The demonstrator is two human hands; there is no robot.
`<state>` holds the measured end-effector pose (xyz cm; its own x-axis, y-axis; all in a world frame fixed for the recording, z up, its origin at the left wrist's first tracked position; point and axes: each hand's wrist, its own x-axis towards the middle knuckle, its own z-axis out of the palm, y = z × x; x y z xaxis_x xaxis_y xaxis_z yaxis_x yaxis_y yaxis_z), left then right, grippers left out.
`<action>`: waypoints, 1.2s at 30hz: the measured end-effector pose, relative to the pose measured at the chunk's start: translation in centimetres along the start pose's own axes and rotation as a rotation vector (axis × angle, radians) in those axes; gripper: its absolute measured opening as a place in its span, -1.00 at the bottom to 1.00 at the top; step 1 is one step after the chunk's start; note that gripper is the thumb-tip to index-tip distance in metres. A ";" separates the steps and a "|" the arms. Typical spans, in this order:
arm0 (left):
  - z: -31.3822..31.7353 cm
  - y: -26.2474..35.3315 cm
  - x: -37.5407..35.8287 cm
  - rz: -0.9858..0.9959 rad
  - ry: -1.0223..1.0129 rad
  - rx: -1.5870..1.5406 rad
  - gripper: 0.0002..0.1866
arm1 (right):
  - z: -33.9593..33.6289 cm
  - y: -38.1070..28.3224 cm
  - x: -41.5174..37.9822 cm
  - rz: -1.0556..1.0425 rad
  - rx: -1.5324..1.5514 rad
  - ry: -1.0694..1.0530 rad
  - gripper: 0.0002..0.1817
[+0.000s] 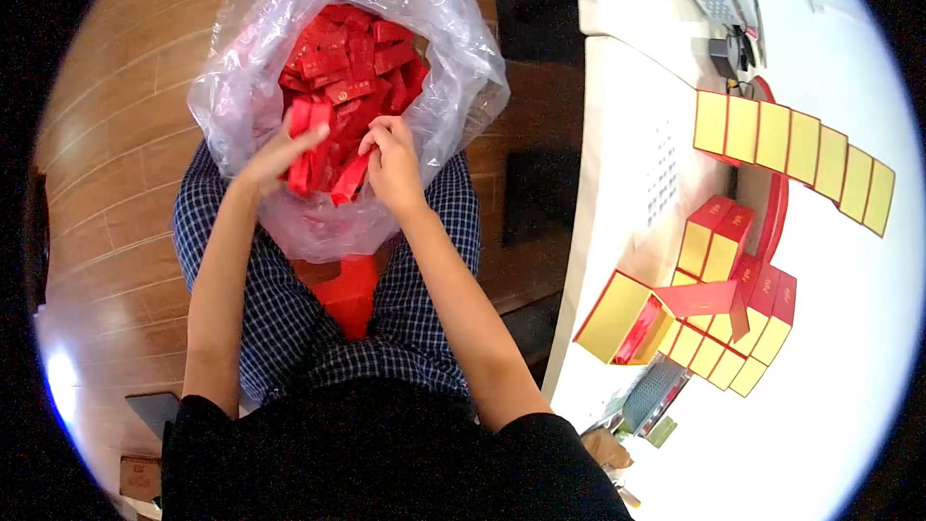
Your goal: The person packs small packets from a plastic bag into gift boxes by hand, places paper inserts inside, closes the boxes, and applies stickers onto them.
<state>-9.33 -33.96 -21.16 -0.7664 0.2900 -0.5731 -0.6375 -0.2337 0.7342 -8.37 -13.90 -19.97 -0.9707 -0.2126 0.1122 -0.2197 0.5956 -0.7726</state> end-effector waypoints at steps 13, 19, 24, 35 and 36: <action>12.1 -1.0 -13.4 0.180 -0.038 -0.355 -0.21 | -7.7 -11.1 -8.0 0.212 -0.041 0.203 -0.69; 20.7 1.6 -16.9 0.523 -0.217 0.084 -0.19 | -19.6 -14.9 -13.3 0.237 0.361 0.032 -0.48; 30.9 3.0 -19.3 0.692 -0.467 0.194 -0.27 | -28.8 -15.6 -19.3 0.127 0.350 0.246 -0.51; 54.0 -0.5 -16.4 0.968 -0.687 0.565 -0.30 | -45.1 -8.1 -29.7 0.167 0.630 0.729 -0.56; 55.1 -1.2 -15.6 0.973 -0.696 0.582 -0.30 | -45.6 -6.8 -29.9 0.124 0.691 0.740 -0.55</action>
<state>7.70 12.92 6.96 -0.5762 0.6840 0.4473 0.4043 -0.2371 0.8834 17.69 23.74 10.40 -0.8510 0.4918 0.1840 -0.2366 -0.0462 -0.9705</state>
